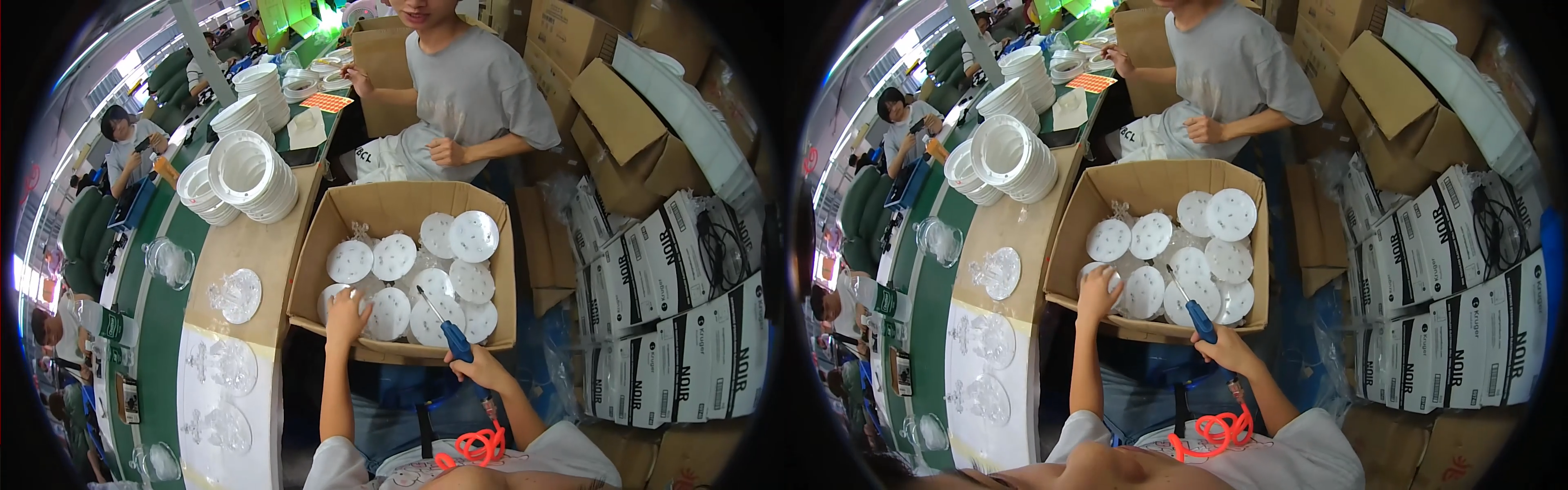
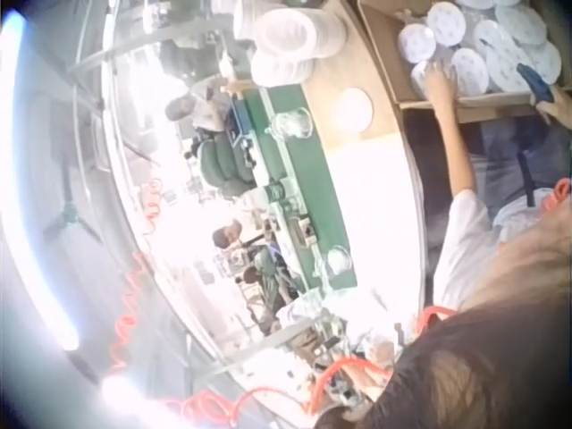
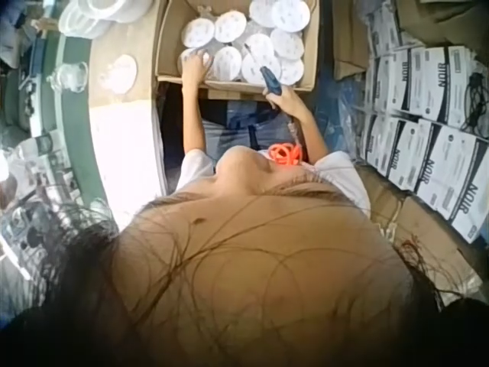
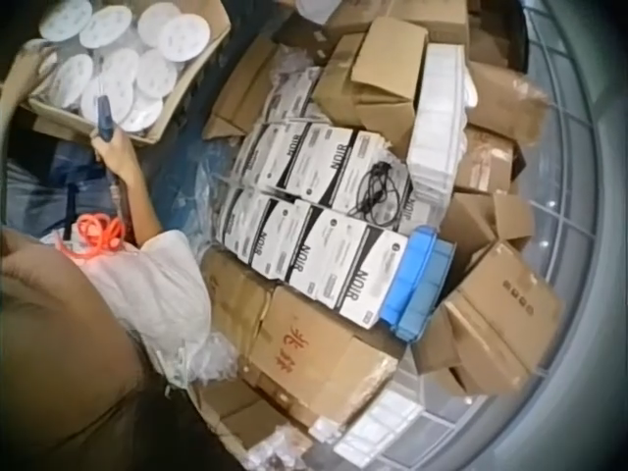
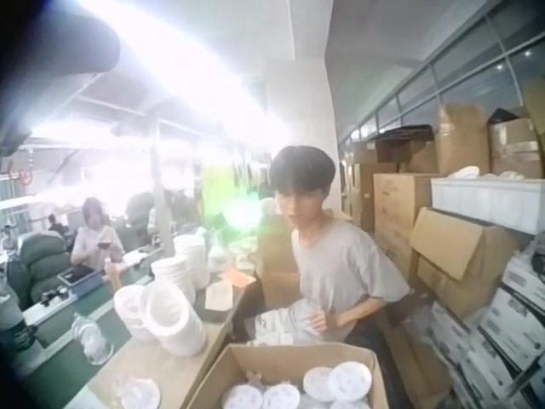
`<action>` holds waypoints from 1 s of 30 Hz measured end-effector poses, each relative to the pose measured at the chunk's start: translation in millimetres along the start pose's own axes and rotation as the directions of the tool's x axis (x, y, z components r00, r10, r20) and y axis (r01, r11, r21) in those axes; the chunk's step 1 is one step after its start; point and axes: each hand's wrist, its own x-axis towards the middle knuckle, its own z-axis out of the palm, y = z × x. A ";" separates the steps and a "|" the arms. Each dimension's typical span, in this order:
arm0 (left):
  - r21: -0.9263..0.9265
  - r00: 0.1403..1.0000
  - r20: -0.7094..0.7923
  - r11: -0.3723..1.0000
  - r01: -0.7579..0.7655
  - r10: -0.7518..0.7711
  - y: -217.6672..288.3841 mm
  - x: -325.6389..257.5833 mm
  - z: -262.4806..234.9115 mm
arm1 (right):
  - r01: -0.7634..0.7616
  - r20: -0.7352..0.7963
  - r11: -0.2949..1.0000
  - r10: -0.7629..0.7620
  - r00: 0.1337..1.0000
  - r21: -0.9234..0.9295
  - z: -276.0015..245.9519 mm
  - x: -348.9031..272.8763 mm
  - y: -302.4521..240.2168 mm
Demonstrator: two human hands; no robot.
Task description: Assembling and inspecting plastic covers and LED bases for lighting fixtures at a factory workbench.
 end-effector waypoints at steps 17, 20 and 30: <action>0.001 0.986 0.072 0.988 0.152 -0.152 -3.1 -5.4 9.0 | 0.406 -0.304 0.913 -0.400 0.864 -0.047 13.2 -8.6 -28.5; -0.021 0.982 0.073 0.984 0.175 -0.173 -0.8 -5.7 3.3 | 0.560 -0.298 0.825 -0.517 0.803 0.077 12.2 -25.5 -89.9; -0.015 0.986 0.061 0.988 0.155 -0.154 -1.7 -5.5 8.5 | 0.626 -0.260 0.780 -0.606 0.752 -0.006 18.8 -30.5 -107.0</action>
